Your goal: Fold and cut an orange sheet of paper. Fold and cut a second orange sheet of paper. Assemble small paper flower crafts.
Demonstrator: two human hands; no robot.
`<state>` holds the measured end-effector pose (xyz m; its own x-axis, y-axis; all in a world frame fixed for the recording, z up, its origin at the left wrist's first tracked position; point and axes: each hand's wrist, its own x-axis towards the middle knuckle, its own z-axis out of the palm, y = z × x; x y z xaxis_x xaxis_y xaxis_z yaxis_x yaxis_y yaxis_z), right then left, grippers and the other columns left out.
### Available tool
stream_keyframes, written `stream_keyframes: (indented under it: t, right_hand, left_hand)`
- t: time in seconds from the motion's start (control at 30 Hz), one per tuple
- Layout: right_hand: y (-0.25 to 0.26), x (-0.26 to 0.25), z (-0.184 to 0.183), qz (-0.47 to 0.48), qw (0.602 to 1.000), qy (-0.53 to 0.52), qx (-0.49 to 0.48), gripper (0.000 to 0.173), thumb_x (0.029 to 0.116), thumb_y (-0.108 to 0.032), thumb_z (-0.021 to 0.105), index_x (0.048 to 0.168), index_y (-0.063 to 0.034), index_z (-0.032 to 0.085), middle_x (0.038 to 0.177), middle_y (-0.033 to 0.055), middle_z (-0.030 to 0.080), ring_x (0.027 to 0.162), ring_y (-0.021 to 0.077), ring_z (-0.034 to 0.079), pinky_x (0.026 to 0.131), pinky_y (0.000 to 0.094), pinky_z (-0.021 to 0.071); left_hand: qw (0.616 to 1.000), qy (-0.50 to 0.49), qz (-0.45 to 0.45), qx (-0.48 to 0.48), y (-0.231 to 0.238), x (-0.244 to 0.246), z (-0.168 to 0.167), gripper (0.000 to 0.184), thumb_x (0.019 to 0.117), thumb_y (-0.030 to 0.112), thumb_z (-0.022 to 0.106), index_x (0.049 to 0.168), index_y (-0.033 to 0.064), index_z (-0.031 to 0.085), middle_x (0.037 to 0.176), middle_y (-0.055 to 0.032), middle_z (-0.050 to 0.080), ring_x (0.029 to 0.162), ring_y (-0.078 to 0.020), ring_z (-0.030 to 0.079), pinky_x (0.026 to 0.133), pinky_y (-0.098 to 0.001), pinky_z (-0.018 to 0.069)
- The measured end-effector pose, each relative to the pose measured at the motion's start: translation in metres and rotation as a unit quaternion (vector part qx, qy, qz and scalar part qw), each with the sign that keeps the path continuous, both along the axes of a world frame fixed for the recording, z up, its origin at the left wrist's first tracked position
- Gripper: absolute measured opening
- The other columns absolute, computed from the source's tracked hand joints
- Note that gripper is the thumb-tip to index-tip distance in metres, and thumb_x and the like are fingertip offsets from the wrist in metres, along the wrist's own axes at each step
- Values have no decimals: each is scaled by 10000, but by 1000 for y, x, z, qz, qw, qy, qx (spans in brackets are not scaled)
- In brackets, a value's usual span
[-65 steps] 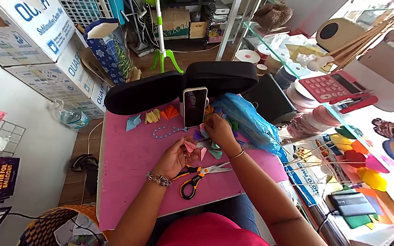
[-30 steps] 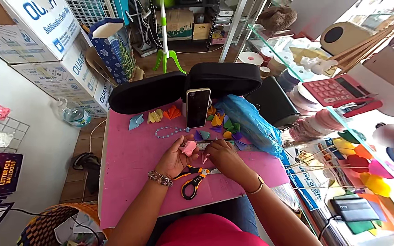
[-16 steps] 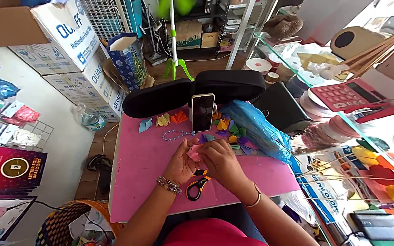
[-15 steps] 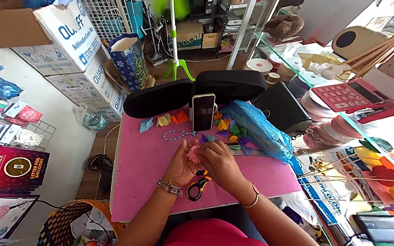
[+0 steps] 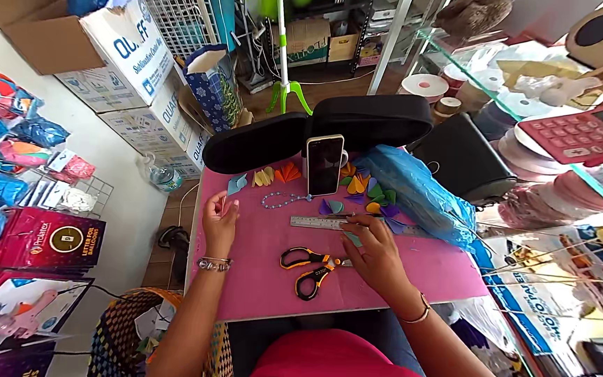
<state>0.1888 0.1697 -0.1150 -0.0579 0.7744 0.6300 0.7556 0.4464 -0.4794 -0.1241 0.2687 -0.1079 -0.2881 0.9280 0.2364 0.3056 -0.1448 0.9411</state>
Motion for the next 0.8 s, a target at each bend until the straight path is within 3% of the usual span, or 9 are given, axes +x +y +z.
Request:
stream_keyframes:
  t: [0.03,0.1,0.2,0.33,0.53,0.67,0.73,0.8]
  right_hand:
    - [-2,5,-4,-15,1000,-3,6,243,1005,-244,600,1116,-84,745,1152,157,692,1058,302,647,910,438,518]
    - [-5,14,-13,-39,999,-10,16,247,1006,-239,589,1116,-81,744,1132,155,694,1036,300,646,904,425,511]
    - [-9,21,-26,-59,998,-16,23,257,1004,-233,577,1105,-73,750,1104,159,696,1014,308,642,899,428,497]
    - [-12,24,-37,-71,997,-22,18,272,1012,-241,557,1109,-75,750,1115,159,699,1014,312,643,891,427,495]
    - [-1,12,-23,-30,999,-8,9,248,1005,-236,577,1113,-89,744,1135,142,697,1052,301,641,909,437,502]
    - [31,-32,20,67,982,-99,-149,223,982,-166,624,1139,-50,732,1194,153,709,1166,373,640,957,551,514]
    - [57,-64,32,110,954,-149,-236,244,1008,-139,572,1164,-20,717,1241,167,697,1254,380,594,1024,550,471]
    - [84,-95,27,124,944,-171,-255,267,1021,-114,528,1190,-6,705,1261,172,688,1284,374,573,1051,543,449]
  left_hand:
    - [991,128,-18,32,8,-11,-5,409,938,107,697,1294,-66,592,1222,-219,606,1028,-240,625,874,-382,537]
    - [942,322,-77,61,20,-23,-10,343,966,130,674,1265,-35,651,1310,-265,586,1144,-387,628,952,-531,534]
    - [894,421,-130,84,30,-23,-19,295,983,143,664,1244,8,689,1328,-242,594,1105,-410,659,895,-556,559]
    - [878,446,-148,96,38,-27,-20,376,946,246,722,1253,31,696,1359,-236,594,1198,-438,610,935,-593,525]
    - [899,396,-176,59,39,-35,-22,446,931,279,743,1292,27,671,1440,-216,540,1295,-415,548,1033,-589,469]
    - [917,347,-192,47,35,-37,-24,603,893,354,773,1387,52,603,1529,-181,472,1369,-359,501,1096,-563,436]
    - [929,322,-176,55,30,-38,-23,726,848,410,804,1430,53,559,1566,-180,433,1426,-354,444,1130,-575,398]
    - [941,305,-137,56,24,-40,-21,824,814,438,819,1466,41,511,1575,-187,425,1451,-362,413,1138,-593,376]
